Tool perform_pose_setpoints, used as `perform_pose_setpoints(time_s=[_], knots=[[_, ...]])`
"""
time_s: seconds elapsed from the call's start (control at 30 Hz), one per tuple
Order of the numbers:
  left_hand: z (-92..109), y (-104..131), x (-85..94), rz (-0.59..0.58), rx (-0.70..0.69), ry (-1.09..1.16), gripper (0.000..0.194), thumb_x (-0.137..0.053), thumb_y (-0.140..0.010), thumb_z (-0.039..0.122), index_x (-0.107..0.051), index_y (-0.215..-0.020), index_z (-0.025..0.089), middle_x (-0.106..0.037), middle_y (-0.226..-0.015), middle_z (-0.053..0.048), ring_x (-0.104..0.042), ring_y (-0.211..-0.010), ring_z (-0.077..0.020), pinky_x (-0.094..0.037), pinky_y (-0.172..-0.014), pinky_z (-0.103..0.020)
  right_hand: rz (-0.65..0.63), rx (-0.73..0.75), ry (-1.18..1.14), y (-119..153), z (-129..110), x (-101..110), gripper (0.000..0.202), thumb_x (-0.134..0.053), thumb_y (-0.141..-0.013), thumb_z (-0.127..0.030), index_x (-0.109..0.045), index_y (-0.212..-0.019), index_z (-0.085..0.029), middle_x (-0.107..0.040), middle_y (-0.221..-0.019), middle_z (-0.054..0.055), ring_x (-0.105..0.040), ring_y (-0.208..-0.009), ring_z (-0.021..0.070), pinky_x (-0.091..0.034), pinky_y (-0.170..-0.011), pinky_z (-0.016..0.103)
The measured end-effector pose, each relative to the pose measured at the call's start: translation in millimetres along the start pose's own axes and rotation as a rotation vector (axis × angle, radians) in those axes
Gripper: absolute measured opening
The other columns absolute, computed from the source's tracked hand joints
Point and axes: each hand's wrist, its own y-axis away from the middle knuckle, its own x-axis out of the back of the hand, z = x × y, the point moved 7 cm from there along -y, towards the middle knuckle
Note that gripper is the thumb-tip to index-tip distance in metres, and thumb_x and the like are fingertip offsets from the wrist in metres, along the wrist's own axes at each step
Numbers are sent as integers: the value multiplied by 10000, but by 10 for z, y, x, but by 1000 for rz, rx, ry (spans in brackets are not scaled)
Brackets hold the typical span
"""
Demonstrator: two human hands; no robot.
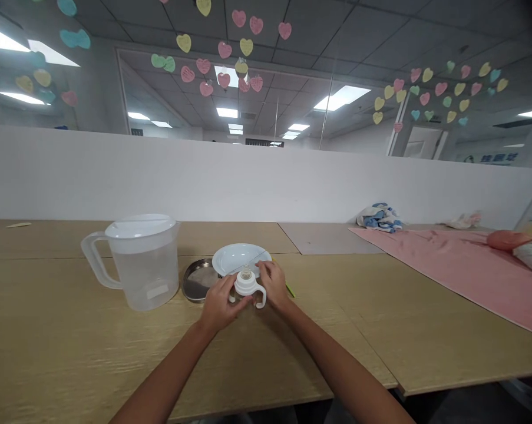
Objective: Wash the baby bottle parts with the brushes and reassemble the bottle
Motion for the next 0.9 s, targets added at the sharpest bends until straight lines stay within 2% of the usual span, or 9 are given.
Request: perform_pose_setpoints(time_s=[0.1,0.17,0.23,0.33,0.4,0.57,0.8,0.9], knots=[[0,1,-6,4,15,3,476,-536,-776,515,-546,-1106,172,-647,-907,-88,-594,-803,-220,-485,-725,-338,23,103,-94,43,-194,90,418,-299,-903,-381,-641,-760,-186,-656,-789,65,-585,-797,185,-417,-784,332],[-8,-2,-13,0,46,23,454,-567,-757,481,-547,-1091,174,-632,-841,-63,-581,-740,-199,-479,-691,-319,-74,270,-86,114,-411,58,367,-338,-885,-398,-628,-818,-183,-639,-810,62,-565,-811,188,-404,-792,334],[-20,-7,-24,-9,84,67,397,-583,-743,402,-549,-1066,175,-607,-808,-38,-553,-686,-169,-468,-653,-292,-170,378,-36,199,-568,-14,292,-457,-824,-422,-599,-897,-178,-605,-841,61,-535,-824,196,-400,-778,332],[-31,-18,-37,-22,127,135,280,-562,-713,274,-561,-976,178,-571,-769,-7,-519,-649,-140,-448,-616,-259,-188,348,11,250,-600,-88,327,-600,-716,-411,-544,-934,-173,-549,-867,56,-508,-824,198,-405,-746,321],[-26,-28,-38,-27,139,152,230,-554,-698,248,-566,-916,176,-549,-721,9,-504,-620,-131,-433,-590,-247,-171,313,-14,254,-569,-110,326,-612,-707,-381,-525,-938,-169,-530,-885,55,-505,-836,195,-411,-755,320],[2,-45,-32,-28,152,186,234,-570,-709,292,-568,-903,160,-520,-663,23,-469,-558,-115,-395,-533,-229,-200,299,-129,244,-530,-97,292,-577,-761,-374,-533,-967,-172,-542,-883,46,-521,-831,184,-415,-761,303],[-1,-45,-52,-49,208,262,326,-579,-719,366,-564,-963,150,-510,-657,30,-437,-521,-98,-373,-512,-218,-178,345,-162,236,-546,-46,276,-578,-759,-390,-582,-933,-176,-578,-863,52,-535,-811,193,-421,-741,315],[-30,-44,-62,-65,219,306,363,-586,-725,399,-563,-985,146,-508,-661,30,-431,-516,-93,-369,-508,-215,-174,322,-210,229,-504,-67,314,-596,-748,-403,-592,-970,-180,-597,-893,58,-549,-838,201,-428,-763,325]])
